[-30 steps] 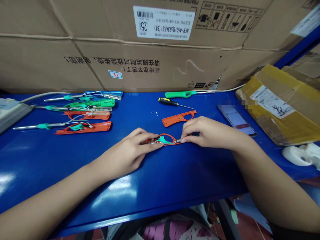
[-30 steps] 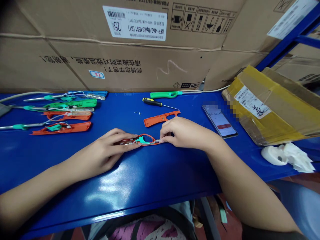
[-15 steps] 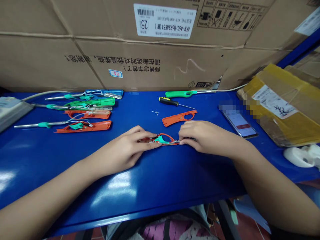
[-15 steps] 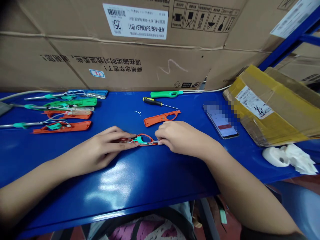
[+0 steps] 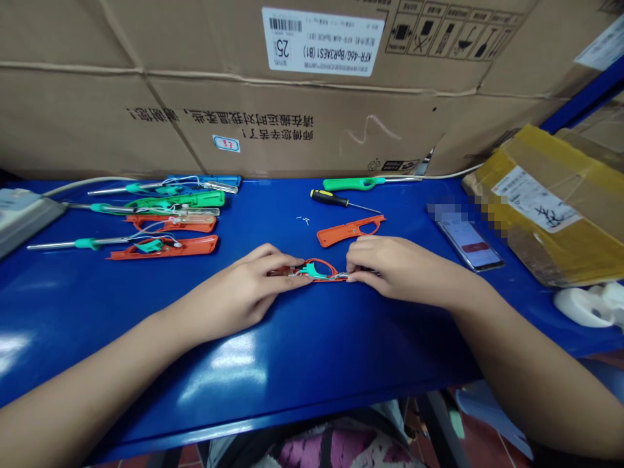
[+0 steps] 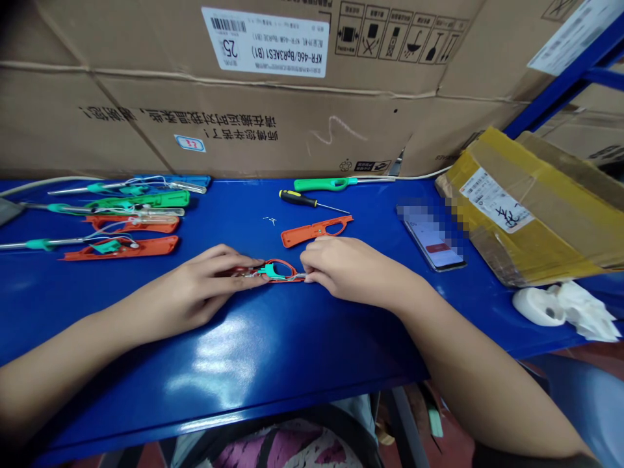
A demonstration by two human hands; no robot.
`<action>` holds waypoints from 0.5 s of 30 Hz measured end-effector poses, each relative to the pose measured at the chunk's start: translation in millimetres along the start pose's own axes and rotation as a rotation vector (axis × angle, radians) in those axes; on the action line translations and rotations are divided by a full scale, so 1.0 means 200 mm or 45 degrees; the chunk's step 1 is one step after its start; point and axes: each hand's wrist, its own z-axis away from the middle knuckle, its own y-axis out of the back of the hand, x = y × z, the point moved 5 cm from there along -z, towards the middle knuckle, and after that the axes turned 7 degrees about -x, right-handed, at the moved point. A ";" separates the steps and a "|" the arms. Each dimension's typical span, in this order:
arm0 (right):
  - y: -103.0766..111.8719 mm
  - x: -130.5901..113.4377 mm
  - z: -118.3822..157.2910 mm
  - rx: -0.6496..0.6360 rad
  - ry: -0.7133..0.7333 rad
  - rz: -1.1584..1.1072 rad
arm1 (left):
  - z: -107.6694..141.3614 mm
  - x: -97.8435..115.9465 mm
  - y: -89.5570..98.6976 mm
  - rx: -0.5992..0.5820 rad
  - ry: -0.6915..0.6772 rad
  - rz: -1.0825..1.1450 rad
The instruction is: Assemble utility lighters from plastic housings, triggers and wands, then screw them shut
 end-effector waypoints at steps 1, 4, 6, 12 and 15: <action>0.00 0.00 0.00 0.005 0.002 -0.020 | 0.00 0.00 0.00 -0.003 0.000 0.000; -0.01 0.00 -0.01 0.015 -0.020 -0.094 | 0.01 -0.01 0.00 -0.011 -0.005 0.009; -0.01 0.01 -0.01 0.012 -0.060 -0.144 | 0.01 -0.02 0.00 -0.014 -0.009 0.010; -0.02 0.03 -0.01 -0.029 -0.187 -0.273 | 0.01 -0.01 0.01 0.015 -0.018 0.024; -0.01 0.04 -0.01 -0.036 -0.195 -0.295 | 0.00 -0.01 0.01 0.021 -0.020 0.032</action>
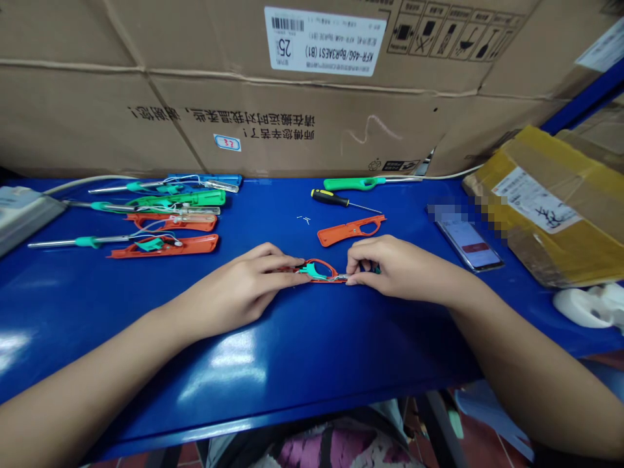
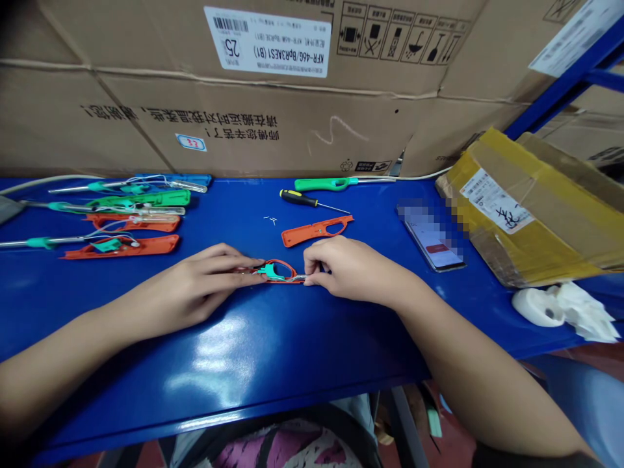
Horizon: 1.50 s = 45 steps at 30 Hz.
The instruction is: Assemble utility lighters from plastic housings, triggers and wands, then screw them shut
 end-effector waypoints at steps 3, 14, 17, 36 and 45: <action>0.00 0.00 0.00 0.018 0.028 0.031 | 0.00 0.00 0.00 -0.012 0.005 -0.004; 0.00 -0.01 0.01 0.021 0.122 0.124 | -0.01 -0.01 -0.01 0.001 0.008 -0.003; 0.00 -0.02 0.01 0.020 0.158 0.149 | -0.01 -0.01 -0.01 0.000 0.011 -0.006; 0.01 0.01 0.01 0.074 0.095 0.265 | 0.00 0.00 0.00 0.010 -0.008 0.007; 0.03 0.02 0.01 0.085 0.127 0.311 | 0.01 -0.02 -0.02 0.027 0.024 -0.004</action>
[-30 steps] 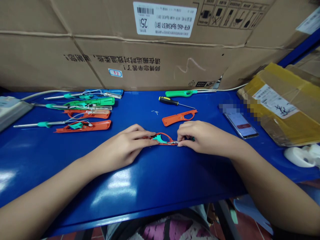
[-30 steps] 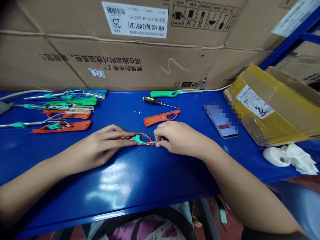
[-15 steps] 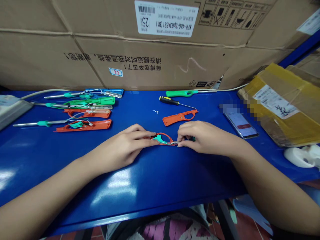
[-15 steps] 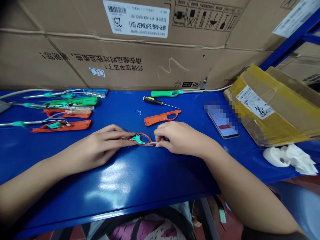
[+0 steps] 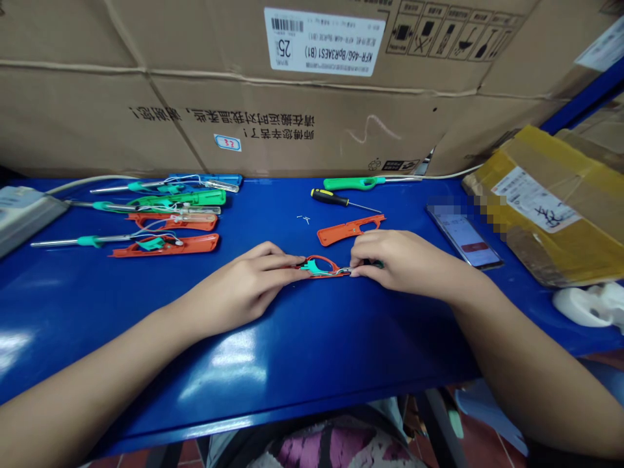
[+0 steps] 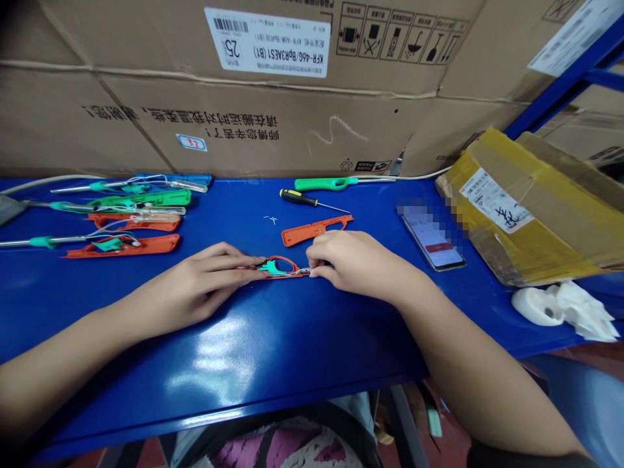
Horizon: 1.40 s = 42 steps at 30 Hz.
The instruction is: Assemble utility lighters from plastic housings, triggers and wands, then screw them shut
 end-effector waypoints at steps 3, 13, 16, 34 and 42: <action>-0.01 -0.01 0.00 -0.002 0.039 -0.039 | 0.00 0.00 0.00 0.010 0.001 -0.002; -0.01 -0.08 0.01 -0.050 -0.006 0.247 | 0.00 0.01 0.00 0.011 -0.010 -0.015; -0.01 -0.07 0.01 -0.043 -0.054 0.300 | -0.01 0.01 0.00 0.008 -0.014 -0.021; -0.01 -0.06 0.01 -0.050 -0.038 0.220 | -0.02 0.01 -0.01 0.064 0.046 0.057; -0.01 -0.08 0.01 -0.044 -0.062 0.309 | -0.02 0.01 0.00 0.094 0.057 0.119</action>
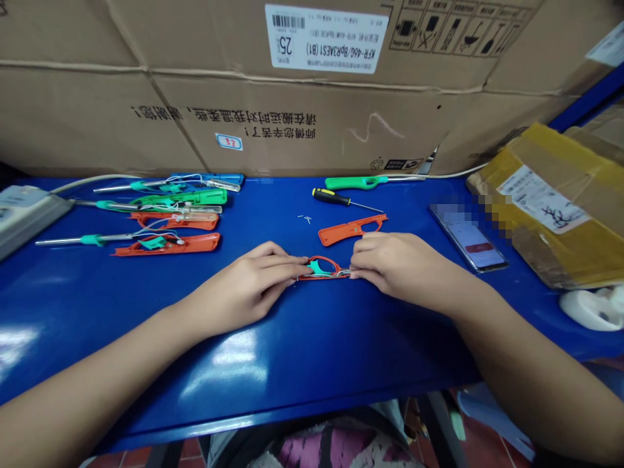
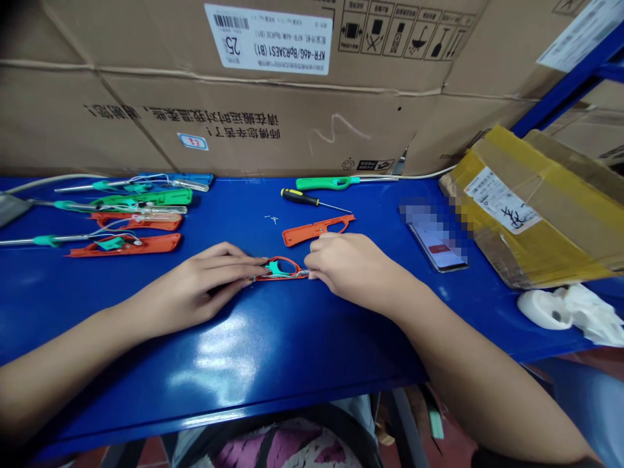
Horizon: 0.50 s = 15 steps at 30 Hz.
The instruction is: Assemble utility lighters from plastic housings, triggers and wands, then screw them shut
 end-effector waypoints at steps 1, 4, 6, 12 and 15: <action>0.00 -0.01 0.00 0.010 0.015 0.031 | 0.00 0.00 0.00 0.002 0.004 0.007; -0.01 -0.04 0.00 0.035 0.080 0.130 | 0.00 -0.01 0.00 0.001 0.025 0.017; -0.01 -0.05 0.00 0.028 0.084 0.149 | 0.00 -0.01 0.00 0.003 0.035 0.017; 0.01 -0.01 0.01 0.014 0.001 -0.015 | -0.01 -0.01 0.01 -0.004 0.046 0.014; 0.03 0.02 0.02 0.051 0.003 -0.073 | -0.01 -0.01 0.01 -0.010 0.053 0.007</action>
